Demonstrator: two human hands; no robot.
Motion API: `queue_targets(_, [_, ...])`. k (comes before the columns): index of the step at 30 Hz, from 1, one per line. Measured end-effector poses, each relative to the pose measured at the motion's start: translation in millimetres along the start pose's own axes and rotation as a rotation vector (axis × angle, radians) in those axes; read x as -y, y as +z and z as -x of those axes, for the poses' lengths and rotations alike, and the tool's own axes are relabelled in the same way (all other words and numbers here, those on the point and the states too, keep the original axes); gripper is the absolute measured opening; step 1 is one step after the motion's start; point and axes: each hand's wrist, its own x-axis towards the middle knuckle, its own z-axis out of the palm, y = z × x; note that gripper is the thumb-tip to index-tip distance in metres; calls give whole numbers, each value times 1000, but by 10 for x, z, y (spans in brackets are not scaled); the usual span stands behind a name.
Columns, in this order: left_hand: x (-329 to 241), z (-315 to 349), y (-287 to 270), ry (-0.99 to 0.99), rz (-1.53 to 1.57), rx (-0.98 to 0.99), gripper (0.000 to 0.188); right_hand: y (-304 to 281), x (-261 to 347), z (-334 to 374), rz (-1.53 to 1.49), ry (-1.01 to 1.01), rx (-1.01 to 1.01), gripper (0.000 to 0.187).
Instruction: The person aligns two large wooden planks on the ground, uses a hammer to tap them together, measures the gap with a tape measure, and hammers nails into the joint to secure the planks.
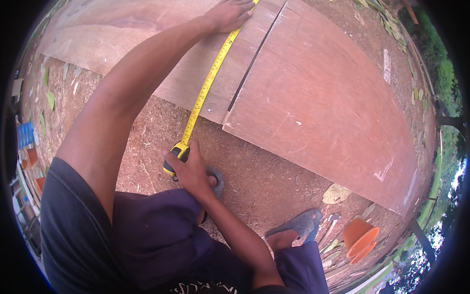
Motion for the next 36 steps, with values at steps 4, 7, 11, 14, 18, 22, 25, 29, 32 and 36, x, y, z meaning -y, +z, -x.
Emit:
queue_targets(4, [42,-5,36,2,-14,-8,55,12,27,6,-7,19,2,44])
queue_targets(7, [80,-16,50,5,15,-25,55,27,-105,-39,-98,-15,38,42])
queue_targets(11, [-8,-35,4,-19,-167,-55,54,1,-50,-40,-103,-20,54,39])
queue_targets(14, [-62,-109,-98,-46,-109,10,55,-68,168,97,-172,-14,78,36])
queue_targets(18, [-149,-238,-153,-70,40,-18,54,-181,384,289,-196,-80,53,33])
queue_targets(22, [-581,-409,-158,-85,178,-39,54,-396,610,539,-284,-12,-21,36])
queue_targets(25, [-799,-557,-32,18,165,-33,54,-532,545,626,-382,-36,-56,34])
queue_targets(29, [-944,-678,186,29,41,63,54,-691,541,717,-483,3,-29,33])
queue_targets(32, [-1125,-650,188,-26,-43,147,53,-825,476,762,-513,46,-7,39])
queue_targets(36, [-1161,-548,228,51,-132,130,54,-763,271,837,-414,44,-41,38])
